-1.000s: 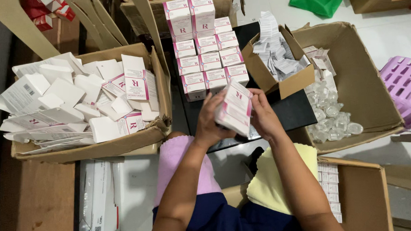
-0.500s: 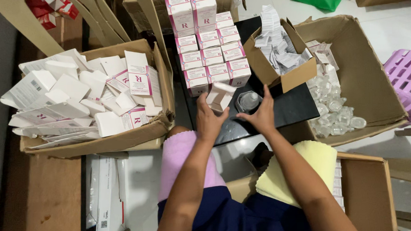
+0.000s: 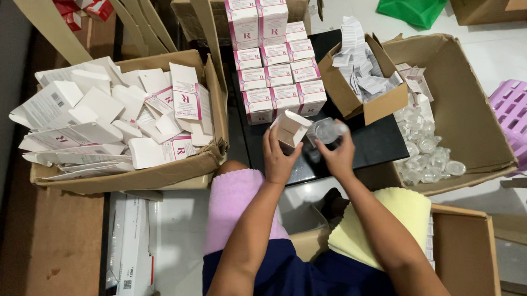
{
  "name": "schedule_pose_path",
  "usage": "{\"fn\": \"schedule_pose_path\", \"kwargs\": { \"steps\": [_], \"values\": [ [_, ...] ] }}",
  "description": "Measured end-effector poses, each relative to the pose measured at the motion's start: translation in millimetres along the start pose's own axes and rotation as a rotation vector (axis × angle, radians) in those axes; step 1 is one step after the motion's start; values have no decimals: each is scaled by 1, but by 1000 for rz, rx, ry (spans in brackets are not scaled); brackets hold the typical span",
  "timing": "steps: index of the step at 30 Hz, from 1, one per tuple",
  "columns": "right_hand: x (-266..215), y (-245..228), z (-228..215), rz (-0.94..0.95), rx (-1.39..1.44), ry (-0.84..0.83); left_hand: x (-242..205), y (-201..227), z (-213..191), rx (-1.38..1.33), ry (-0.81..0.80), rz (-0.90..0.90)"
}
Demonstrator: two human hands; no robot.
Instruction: The person repeatedly picks small plastic bottles and folded paper inserts from nearby boxes, places them into small white product boxes, closes the boxes, and stacks them. The person also arranges the finished boxes into a larger cardboard carton.
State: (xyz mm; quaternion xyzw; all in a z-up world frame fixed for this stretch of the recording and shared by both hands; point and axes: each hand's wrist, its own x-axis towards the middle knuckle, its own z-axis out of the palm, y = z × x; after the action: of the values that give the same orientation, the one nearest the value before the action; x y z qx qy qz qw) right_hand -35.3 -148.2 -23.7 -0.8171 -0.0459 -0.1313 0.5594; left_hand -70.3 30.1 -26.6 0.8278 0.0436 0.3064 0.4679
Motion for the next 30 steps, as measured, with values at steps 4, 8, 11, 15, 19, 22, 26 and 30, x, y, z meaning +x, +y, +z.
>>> {"fn": "schedule_pose_path", "kwargs": {
  "steps": [4, 8, 11, 15, 19, 22, 26, 30],
  "values": [
    [-14, -48, -25, -21, 484, -139, 8, 6, -8, -37, -103, 77],
    [-27, -76, -26, -87, 575, -264, 12, 14, -7, 0, -164, 287],
    [-20, -77, -13, -127, 484, -256, 11, 17, -13, -50, -259, 352],
    [8, -67, -14, -243, 225, -118, 12, 19, -23, -149, -424, 200],
    [18, -67, -28, -425, -38, -154, 17, 21, -27, -186, -520, 173],
    [16, -77, -43, -454, -19, -268, 22, 22, -29, -195, -552, 102],
    [11, -97, -59, -287, -152, -496, 26, 23, -35, -201, -610, 84],
    [11, -116, -59, -370, -279, -568, 29, 26, -35, -234, -656, 138]
  ]
}}
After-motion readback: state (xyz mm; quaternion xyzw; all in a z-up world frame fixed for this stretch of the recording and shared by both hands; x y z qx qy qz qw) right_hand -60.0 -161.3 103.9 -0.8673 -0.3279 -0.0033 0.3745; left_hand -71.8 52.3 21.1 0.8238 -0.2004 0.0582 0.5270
